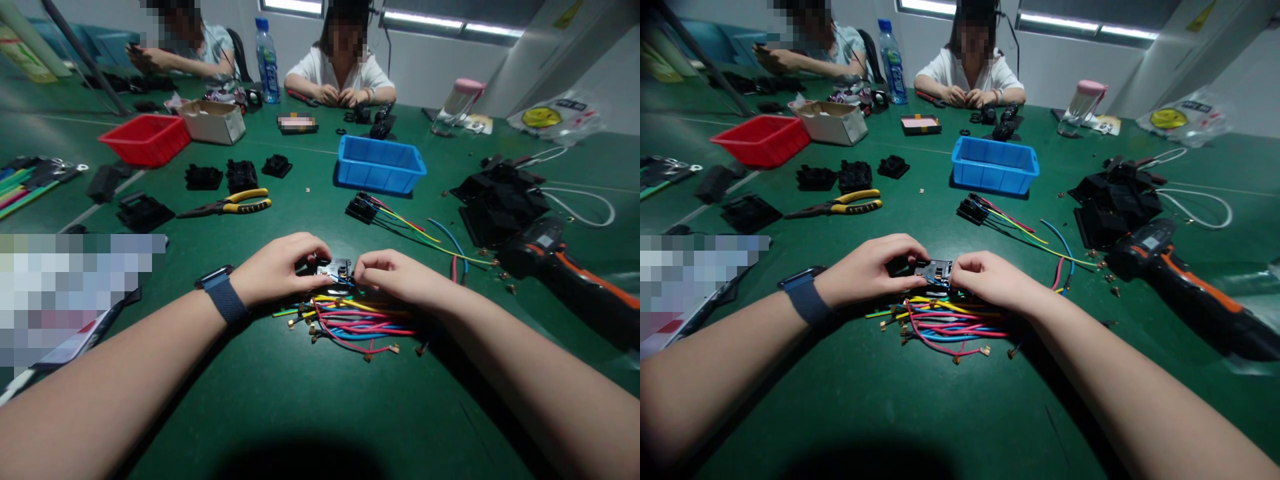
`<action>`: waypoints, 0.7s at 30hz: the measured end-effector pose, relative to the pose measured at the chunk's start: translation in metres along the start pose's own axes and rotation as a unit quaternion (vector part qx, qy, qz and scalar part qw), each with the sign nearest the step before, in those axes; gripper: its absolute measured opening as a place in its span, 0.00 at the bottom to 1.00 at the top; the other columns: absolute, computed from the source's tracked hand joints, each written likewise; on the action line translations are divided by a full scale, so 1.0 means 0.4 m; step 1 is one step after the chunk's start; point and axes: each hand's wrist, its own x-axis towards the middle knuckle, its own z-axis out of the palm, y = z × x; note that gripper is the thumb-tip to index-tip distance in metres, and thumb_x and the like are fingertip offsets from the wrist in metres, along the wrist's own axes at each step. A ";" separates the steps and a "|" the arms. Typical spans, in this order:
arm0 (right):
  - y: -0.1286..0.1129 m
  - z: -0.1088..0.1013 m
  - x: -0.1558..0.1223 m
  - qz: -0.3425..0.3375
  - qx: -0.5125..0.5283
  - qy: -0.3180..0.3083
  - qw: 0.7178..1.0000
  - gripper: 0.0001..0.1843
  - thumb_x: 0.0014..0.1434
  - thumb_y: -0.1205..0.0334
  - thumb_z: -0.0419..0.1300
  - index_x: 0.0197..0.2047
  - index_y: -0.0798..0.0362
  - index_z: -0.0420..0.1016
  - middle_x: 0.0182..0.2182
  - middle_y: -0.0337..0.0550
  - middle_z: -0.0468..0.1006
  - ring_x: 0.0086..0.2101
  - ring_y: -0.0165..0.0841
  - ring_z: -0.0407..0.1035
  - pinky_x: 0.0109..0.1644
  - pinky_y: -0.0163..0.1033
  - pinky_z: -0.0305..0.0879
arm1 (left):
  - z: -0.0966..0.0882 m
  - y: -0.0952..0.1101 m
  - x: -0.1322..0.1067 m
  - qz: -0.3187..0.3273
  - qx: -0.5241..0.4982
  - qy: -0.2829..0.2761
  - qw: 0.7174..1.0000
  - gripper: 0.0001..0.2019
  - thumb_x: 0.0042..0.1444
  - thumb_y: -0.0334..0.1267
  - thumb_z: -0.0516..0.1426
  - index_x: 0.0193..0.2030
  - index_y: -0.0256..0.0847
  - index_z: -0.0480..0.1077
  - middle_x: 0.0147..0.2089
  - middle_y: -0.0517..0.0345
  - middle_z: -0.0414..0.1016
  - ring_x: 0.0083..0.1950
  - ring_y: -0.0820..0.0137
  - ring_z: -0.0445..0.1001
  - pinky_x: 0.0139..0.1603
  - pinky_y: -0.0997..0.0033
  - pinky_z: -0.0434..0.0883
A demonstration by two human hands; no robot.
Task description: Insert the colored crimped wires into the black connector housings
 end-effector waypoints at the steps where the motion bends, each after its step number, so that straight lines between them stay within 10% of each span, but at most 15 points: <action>1: 0.000 0.002 0.000 0.000 0.001 0.003 1.000 0.09 0.53 0.59 0.53 0.25 0.53 0.65 0.20 0.32 0.59 0.22 0.25 0.52 0.25 0.33 0.46 | 0.000 0.000 0.000 0.000 0.000 0.000 1.000 0.16 0.53 0.48 0.58 0.43 0.39 0.69 0.40 0.56 0.72 0.40 0.69 0.69 0.41 0.70 0.67; 21: -0.007 0.027 0.000 0.043 -0.006 0.060 0.997 0.16 0.51 0.54 0.56 0.19 0.53 0.58 0.16 0.30 0.53 0.19 0.23 0.47 0.22 0.33 0.41 | 0.009 0.015 0.001 0.006 0.012 0.014 1.000 0.14 0.54 0.46 0.57 0.42 0.37 0.69 0.38 0.56 0.71 0.39 0.70 0.69 0.40 0.71 0.66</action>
